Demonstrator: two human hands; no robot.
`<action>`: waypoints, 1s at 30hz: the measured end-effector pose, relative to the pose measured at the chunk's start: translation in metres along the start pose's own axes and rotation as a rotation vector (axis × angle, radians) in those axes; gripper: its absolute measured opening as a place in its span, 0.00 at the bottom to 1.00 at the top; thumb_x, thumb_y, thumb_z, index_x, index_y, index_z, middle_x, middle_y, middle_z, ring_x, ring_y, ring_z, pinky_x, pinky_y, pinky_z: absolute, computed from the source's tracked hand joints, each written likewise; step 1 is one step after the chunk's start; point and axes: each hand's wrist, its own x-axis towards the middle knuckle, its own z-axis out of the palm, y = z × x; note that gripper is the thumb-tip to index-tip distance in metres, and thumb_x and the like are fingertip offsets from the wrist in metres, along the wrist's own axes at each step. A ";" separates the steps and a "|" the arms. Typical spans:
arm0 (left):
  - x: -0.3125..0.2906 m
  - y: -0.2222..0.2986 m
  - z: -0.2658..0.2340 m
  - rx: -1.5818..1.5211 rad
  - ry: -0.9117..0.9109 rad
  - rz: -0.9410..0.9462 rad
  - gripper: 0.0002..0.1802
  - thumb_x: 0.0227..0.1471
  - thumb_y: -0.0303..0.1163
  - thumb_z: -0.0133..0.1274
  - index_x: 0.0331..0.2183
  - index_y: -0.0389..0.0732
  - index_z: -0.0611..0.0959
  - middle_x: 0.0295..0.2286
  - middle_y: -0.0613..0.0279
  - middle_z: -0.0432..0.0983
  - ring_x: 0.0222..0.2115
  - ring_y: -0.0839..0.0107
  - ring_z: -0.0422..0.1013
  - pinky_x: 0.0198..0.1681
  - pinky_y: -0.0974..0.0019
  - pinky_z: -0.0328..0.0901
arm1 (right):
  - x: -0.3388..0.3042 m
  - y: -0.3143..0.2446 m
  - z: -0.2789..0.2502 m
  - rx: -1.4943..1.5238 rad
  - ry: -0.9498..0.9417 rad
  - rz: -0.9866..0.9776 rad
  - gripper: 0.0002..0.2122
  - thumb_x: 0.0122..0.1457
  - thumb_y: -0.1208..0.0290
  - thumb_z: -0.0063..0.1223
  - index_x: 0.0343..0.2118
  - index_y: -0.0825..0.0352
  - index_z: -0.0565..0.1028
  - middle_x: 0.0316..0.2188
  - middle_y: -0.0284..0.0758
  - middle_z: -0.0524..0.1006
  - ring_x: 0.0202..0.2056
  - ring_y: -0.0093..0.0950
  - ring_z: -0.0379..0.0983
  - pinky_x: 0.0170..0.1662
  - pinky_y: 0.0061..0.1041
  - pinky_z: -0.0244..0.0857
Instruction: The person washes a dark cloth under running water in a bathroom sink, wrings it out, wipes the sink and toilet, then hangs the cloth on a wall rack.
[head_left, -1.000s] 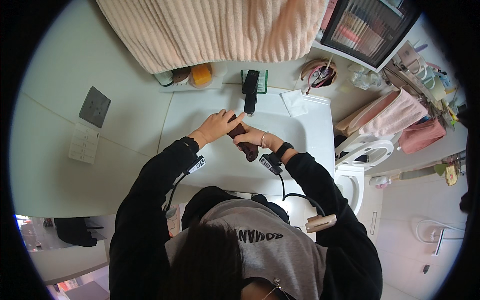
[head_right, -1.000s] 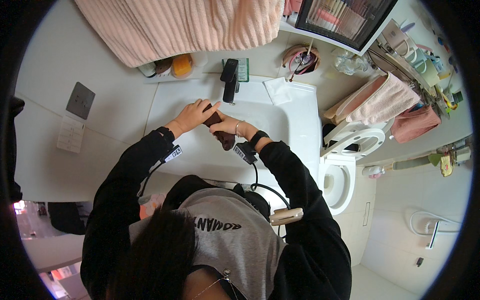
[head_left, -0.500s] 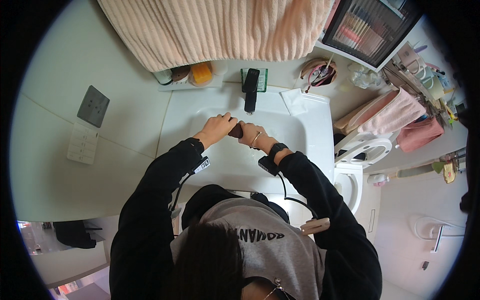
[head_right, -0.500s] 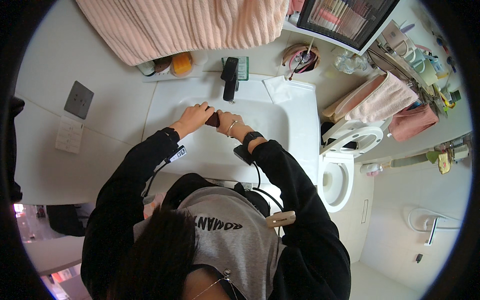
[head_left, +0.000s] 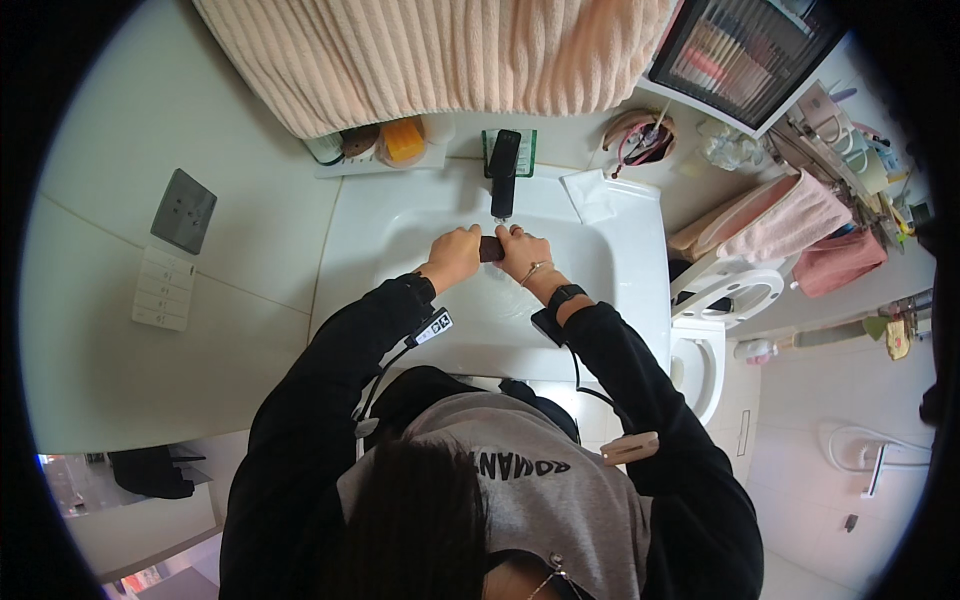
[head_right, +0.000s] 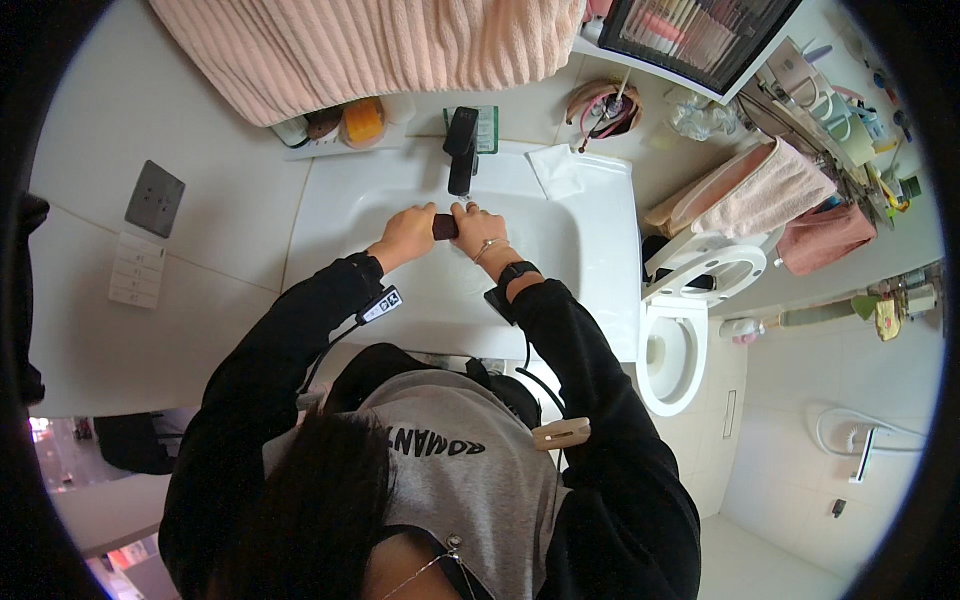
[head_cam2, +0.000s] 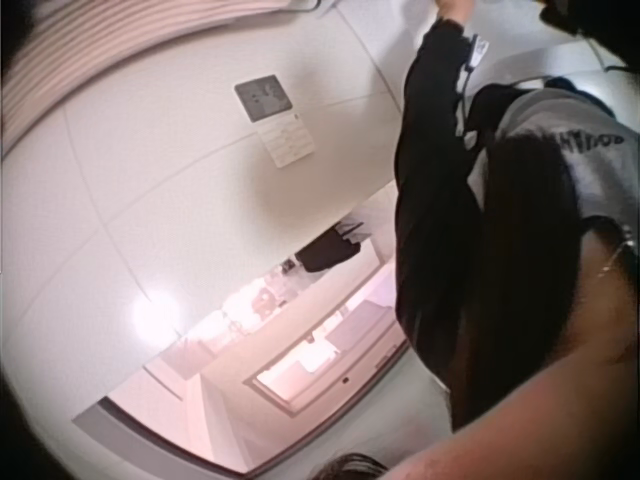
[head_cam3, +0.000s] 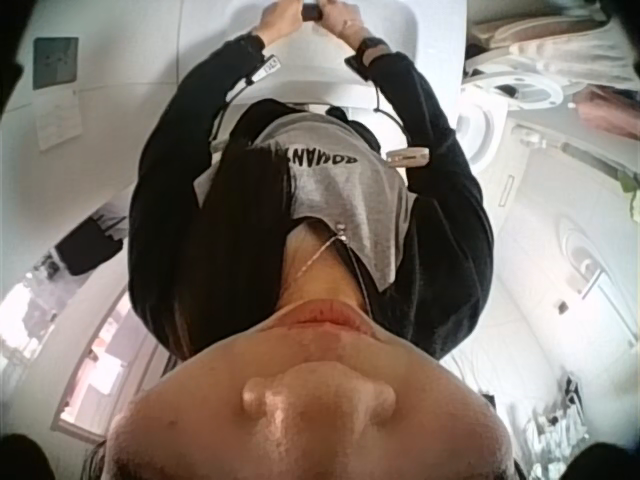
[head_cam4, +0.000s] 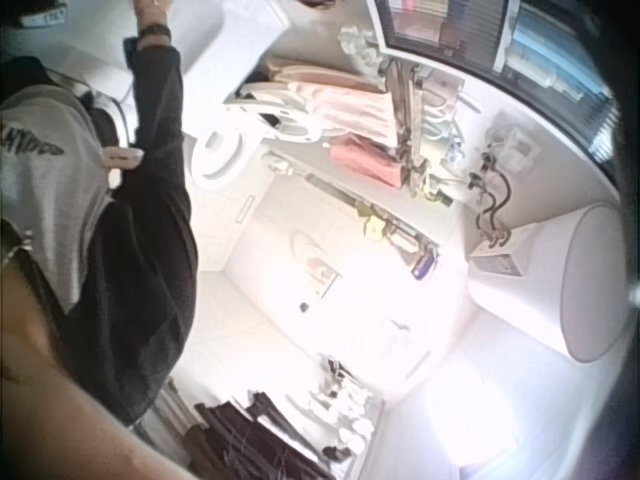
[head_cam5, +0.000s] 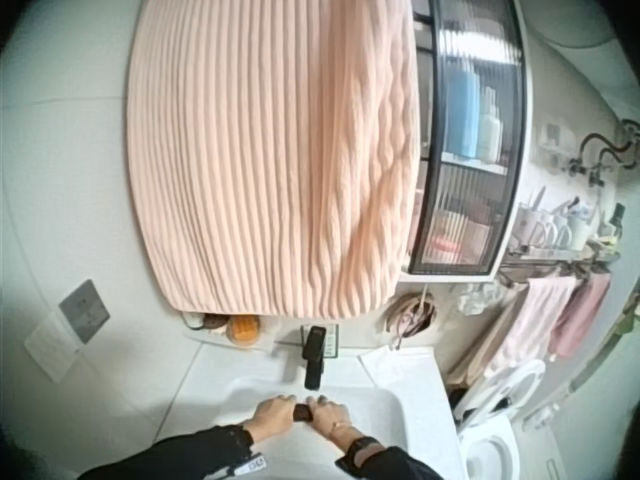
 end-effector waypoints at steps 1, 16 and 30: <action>-0.001 0.002 0.000 -0.004 -0.013 -0.022 0.09 0.42 0.27 0.48 0.31 0.36 0.72 0.28 0.46 0.74 0.31 0.47 0.72 0.34 0.51 0.66 | -0.001 0.000 0.000 -0.008 0.012 0.028 0.18 0.46 0.60 0.58 0.39 0.57 0.66 0.32 0.35 0.74 0.33 0.35 0.75 0.30 0.34 0.69; -0.010 0.029 -0.009 -0.565 -0.381 -0.323 0.10 0.31 0.32 0.55 0.18 0.37 0.75 0.16 0.60 0.73 0.15 0.69 0.71 0.19 0.68 0.65 | -0.007 0.018 -0.004 -0.136 0.262 0.084 0.10 0.46 0.67 0.54 0.33 0.52 0.68 0.30 0.30 0.71 0.35 0.33 0.71 0.27 0.34 0.68; -0.030 0.028 -0.035 -1.192 -0.566 -0.570 0.09 0.33 0.30 0.55 0.17 0.43 0.71 0.14 0.71 0.63 0.12 0.81 0.56 0.12 0.76 0.44 | -0.019 -0.002 -0.007 0.260 0.082 0.254 0.09 0.49 0.65 0.51 0.35 0.55 0.68 0.30 0.36 0.74 0.34 0.40 0.73 0.32 0.38 0.67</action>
